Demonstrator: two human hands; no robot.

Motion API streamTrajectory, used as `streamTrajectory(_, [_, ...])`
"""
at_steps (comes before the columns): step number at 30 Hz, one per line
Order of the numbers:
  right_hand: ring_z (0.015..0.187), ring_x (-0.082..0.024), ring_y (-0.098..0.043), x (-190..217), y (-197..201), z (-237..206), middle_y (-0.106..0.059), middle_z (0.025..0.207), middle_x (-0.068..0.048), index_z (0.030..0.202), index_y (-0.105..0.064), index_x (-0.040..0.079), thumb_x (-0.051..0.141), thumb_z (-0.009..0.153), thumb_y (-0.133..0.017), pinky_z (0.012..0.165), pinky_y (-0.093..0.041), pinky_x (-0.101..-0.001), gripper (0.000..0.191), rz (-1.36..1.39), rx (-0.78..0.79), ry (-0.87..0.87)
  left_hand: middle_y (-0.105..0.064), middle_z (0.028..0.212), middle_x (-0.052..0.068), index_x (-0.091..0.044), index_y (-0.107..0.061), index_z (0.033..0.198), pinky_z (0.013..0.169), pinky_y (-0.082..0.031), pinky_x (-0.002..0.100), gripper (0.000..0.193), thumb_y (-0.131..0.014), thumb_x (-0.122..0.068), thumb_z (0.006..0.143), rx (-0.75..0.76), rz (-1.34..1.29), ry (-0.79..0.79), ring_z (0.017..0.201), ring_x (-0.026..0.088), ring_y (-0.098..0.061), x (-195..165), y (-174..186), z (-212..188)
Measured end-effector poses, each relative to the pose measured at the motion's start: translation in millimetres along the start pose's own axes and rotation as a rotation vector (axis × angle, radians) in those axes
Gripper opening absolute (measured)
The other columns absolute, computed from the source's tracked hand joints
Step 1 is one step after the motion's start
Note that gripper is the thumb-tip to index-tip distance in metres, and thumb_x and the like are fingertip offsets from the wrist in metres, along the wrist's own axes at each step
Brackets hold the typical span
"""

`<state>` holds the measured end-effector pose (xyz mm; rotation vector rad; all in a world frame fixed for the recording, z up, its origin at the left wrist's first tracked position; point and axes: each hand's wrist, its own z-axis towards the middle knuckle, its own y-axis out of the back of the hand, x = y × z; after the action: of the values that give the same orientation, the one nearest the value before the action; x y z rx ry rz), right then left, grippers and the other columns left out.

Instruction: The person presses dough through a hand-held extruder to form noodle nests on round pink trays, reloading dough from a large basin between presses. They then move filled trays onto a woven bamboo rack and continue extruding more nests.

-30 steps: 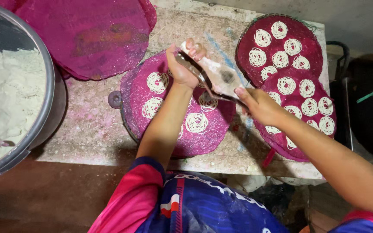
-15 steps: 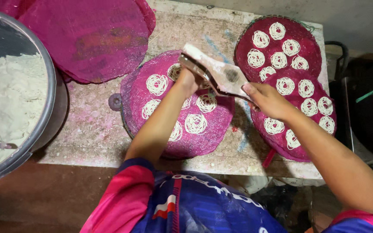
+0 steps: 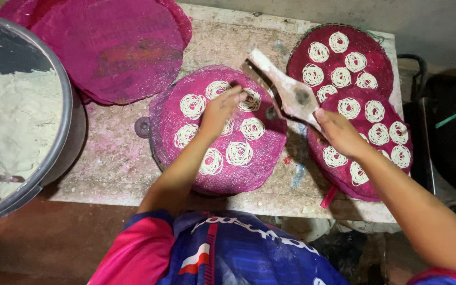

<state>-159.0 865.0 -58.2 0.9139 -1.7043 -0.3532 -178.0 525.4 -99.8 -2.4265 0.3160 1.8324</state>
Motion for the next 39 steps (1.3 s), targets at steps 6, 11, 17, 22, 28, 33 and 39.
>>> streamTrajectory(6, [0.064, -0.015, -0.059, 7, 23, -5, -0.066, 0.071, -0.004, 0.093, -0.069, 0.007, 0.070, 0.097, -0.025, 0.061, -0.050, -0.0334, 0.078, 0.017, 0.244, -0.134, -0.058, 0.080, 0.003, -0.010, -0.062, 0.098, 0.087, -0.046, 0.039, 0.056, -0.044, -0.064, 0.098, 0.321, -1.599, -0.170, 0.082, 0.019, -0.055, -31, -53, 68])
streamTrajectory(11, [0.061, -0.020, -0.063, 36, 26, 11, -0.062, 0.065, -0.009, 0.089, -0.067, 0.001, 0.069, 0.100, -0.030, 0.061, -0.052, -0.0391, 0.078, -0.257, -0.023, -0.053, -0.039, 0.069, -0.002, -0.016, -0.043, 0.076, 0.077, -0.042, 0.036, 0.053, -0.045, -0.062, 0.102, 0.329, -1.623, -0.339, 0.066, 0.016, -0.042, -36, -50, 109])
streamTrajectory(17, [0.061, -0.025, -0.062, 45, 18, 14, -0.061, 0.065, -0.012, 0.108, -0.072, 0.006, 0.064, 0.099, -0.034, 0.063, -0.052, -0.0435, 0.070, -0.168, 0.033, -0.110, -0.039, 0.063, -0.003, -0.018, -0.043, 0.070, 0.070, -0.039, 0.036, 0.047, -0.040, -0.057, 0.096, 0.238, -1.608, -0.278, 0.059, 0.015, -0.039, -34, -48, 109])
streamTrajectory(22, [0.071, -0.028, -0.071, 48, 32, 23, -0.068, 0.070, -0.016, 0.106, -0.072, -0.002, 0.063, 0.102, -0.036, 0.075, -0.055, -0.0467, 0.075, -0.336, -0.058, -0.060, -0.037, 0.061, -0.004, -0.018, -0.041, 0.069, 0.068, -0.039, 0.035, 0.046, -0.040, -0.055, 0.096, 0.174, -1.641, -0.301, 0.058, 0.014, -0.038, -45, -54, 113])
streamTrajectory(28, [0.075, -0.031, -0.072, 47, 23, 29, -0.067, 0.074, -0.017, 0.103, -0.071, -0.007, 0.065, 0.105, -0.035, 0.077, -0.056, -0.0476, 0.080, -0.248, -0.012, -0.047, -0.036, 0.058, -0.003, -0.018, -0.040, 0.067, 0.059, -0.035, 0.035, 0.042, -0.040, -0.052, 0.091, 0.094, -1.611, -0.245, 0.053, 0.014, -0.034, -52, -43, 120])
streamTrajectory(33, [0.071, -0.027, -0.070, 40, 40, 31, -0.067, 0.070, -0.016, 0.107, -0.072, 0.000, 0.063, 0.103, -0.037, 0.075, -0.054, -0.0457, 0.073, -0.323, -0.050, -0.067, -0.037, 0.058, -0.003, -0.019, -0.039, 0.066, 0.057, -0.035, 0.034, 0.037, -0.042, -0.046, 0.092, 0.086, -1.623, -0.287, 0.052, 0.014, -0.034, -64, -59, 112])
streamTrajectory(39, [0.064, -0.018, -0.059, 30, 46, 37, -0.062, 0.069, -0.007, 0.107, -0.068, 0.004, 0.057, 0.103, -0.045, 0.063, -0.050, -0.0399, 0.058, -0.150, -0.095, 0.065, -0.060, 0.080, 0.009, -0.009, -0.052, 0.086, 0.070, -0.049, 0.040, 0.056, -0.026, -0.058, 0.094, 0.120, -1.463, 0.034, 0.073, 0.025, -0.059, -80, -48, 103])
